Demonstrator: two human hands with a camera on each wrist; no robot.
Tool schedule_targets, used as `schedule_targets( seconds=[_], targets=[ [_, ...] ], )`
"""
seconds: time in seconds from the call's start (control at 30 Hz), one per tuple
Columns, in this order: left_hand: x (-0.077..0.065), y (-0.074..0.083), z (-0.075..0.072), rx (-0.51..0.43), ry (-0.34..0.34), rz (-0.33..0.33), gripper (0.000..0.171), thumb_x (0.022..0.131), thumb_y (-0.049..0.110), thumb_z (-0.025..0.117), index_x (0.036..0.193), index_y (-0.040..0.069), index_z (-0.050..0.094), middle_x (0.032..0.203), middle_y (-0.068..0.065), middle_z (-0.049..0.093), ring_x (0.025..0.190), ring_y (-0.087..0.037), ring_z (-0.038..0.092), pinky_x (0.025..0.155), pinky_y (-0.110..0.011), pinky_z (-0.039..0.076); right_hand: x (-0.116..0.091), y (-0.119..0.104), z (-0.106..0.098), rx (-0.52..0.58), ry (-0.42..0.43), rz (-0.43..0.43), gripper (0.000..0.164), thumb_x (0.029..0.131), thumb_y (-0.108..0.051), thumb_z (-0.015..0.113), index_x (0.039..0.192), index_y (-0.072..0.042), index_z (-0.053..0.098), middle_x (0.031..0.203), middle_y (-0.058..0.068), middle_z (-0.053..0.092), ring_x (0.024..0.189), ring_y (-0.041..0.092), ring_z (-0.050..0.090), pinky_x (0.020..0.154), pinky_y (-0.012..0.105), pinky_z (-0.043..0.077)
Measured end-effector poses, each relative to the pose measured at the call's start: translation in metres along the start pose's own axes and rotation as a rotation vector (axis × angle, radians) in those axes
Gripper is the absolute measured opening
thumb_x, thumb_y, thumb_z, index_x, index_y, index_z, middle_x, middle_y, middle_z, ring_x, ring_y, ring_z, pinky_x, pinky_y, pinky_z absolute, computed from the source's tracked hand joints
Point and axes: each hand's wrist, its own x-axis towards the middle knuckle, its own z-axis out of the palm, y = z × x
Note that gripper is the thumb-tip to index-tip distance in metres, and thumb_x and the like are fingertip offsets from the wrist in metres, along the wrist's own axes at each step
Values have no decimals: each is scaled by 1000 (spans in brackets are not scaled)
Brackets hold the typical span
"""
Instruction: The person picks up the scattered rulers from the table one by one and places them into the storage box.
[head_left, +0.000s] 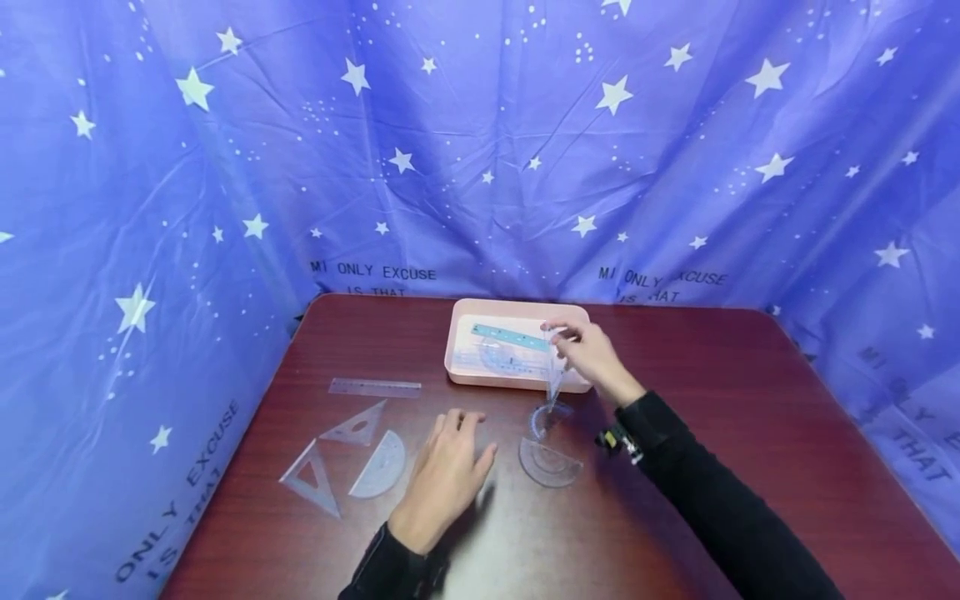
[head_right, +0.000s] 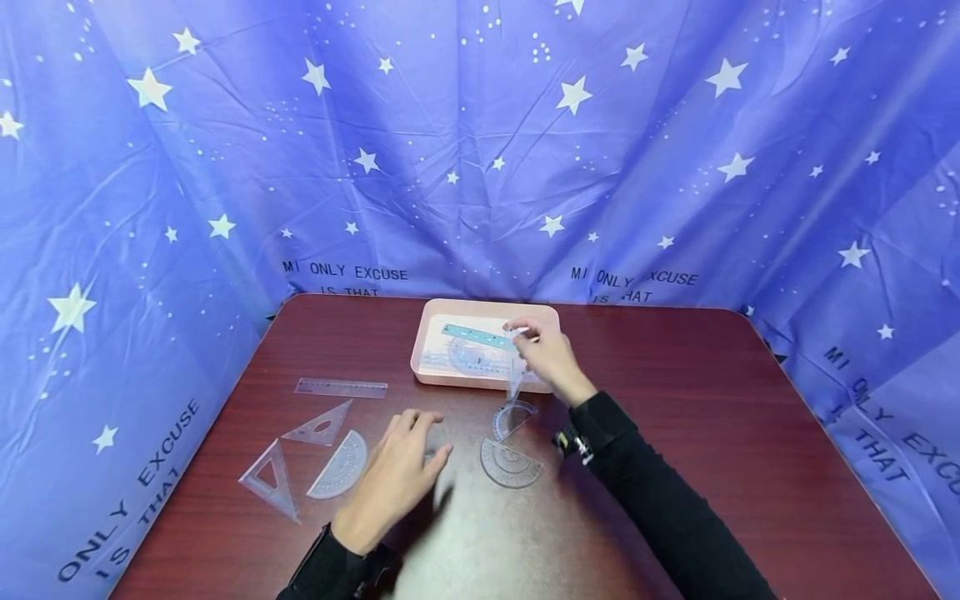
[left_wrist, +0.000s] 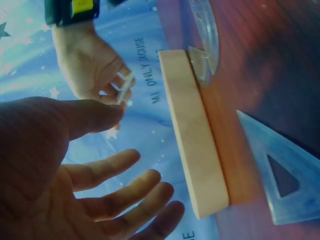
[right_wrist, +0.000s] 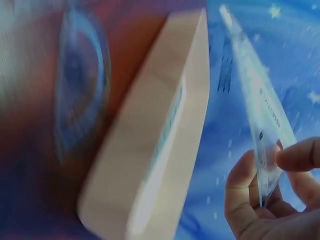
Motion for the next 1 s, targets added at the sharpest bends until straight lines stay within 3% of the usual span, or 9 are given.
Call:
schedule_targets(
  seconds=[0.13, 0.3, 0.47, 0.63, 0.8, 0.87, 1.0],
  targets=[
    [-3, -5, 3, 5, -46, -12, 40, 94, 23, 83, 128, 5, 71, 123, -18, 69, 112, -33, 66, 96, -50, 58, 30, -1, -19, -152, -14, 10, 32, 106, -7, 56, 134, -5, 73, 125, 25, 72, 88, 20, 62, 64, 25, 54],
    [-4, -10, 6, 39, -115, -52, 47, 91, 23, 85, 130, 4, 69, 125, -20, 67, 117, -36, 62, 99, -54, 56, 60, -1, -31, -226, -70, 46, 34, 105, -4, 52, 131, -5, 74, 135, 25, 70, 86, 21, 61, 65, 24, 54],
    [-5, -12, 8, 58, -170, -109, 53, 89, 24, 87, 133, 3, 66, 127, -20, 65, 119, -38, 58, 101, -57, 53, 82, 4, -24, -317, -126, 77, 41, 98, 0, 50, 130, -6, 75, 146, 26, 65, 86, 20, 64, 65, 22, 54],
    [-7, -14, 12, 71, -162, -110, 54, 86, 23, 88, 130, 2, 67, 122, -21, 66, 114, -39, 59, 96, -57, 53, 94, 13, -14, -373, -200, 109, 56, 88, 7, 45, 136, -4, 71, 145, 26, 65, 68, 11, 58, 59, 21, 50],
    [-8, -12, 14, 74, -193, -147, 54, 85, 20, 87, 131, 0, 67, 128, -25, 63, 118, -42, 57, 100, -61, 51, 99, 24, -10, -372, -217, 160, 55, 89, 8, 42, 135, -1, 69, 141, 27, 64, 57, 7, 49, 57, 22, 45],
    [-9, -12, 15, 81, -207, -147, 51, 84, 17, 86, 128, -1, 68, 125, -25, 63, 116, -43, 57, 100, -60, 51, 100, 28, -8, -377, -216, 189, 51, 90, 7, 44, 134, -2, 69, 139, 26, 63, 60, 9, 50, 58, 22, 45],
    [-11, -13, 15, 108, -212, -120, 43, 81, 13, 85, 118, -1, 70, 116, -22, 63, 110, -42, 57, 93, -58, 53, 99, 36, -6, -434, -242, 166, 51, 86, 8, 47, 132, 3, 70, 145, 27, 61, 93, 19, 57, 73, 20, 43]
  ],
)
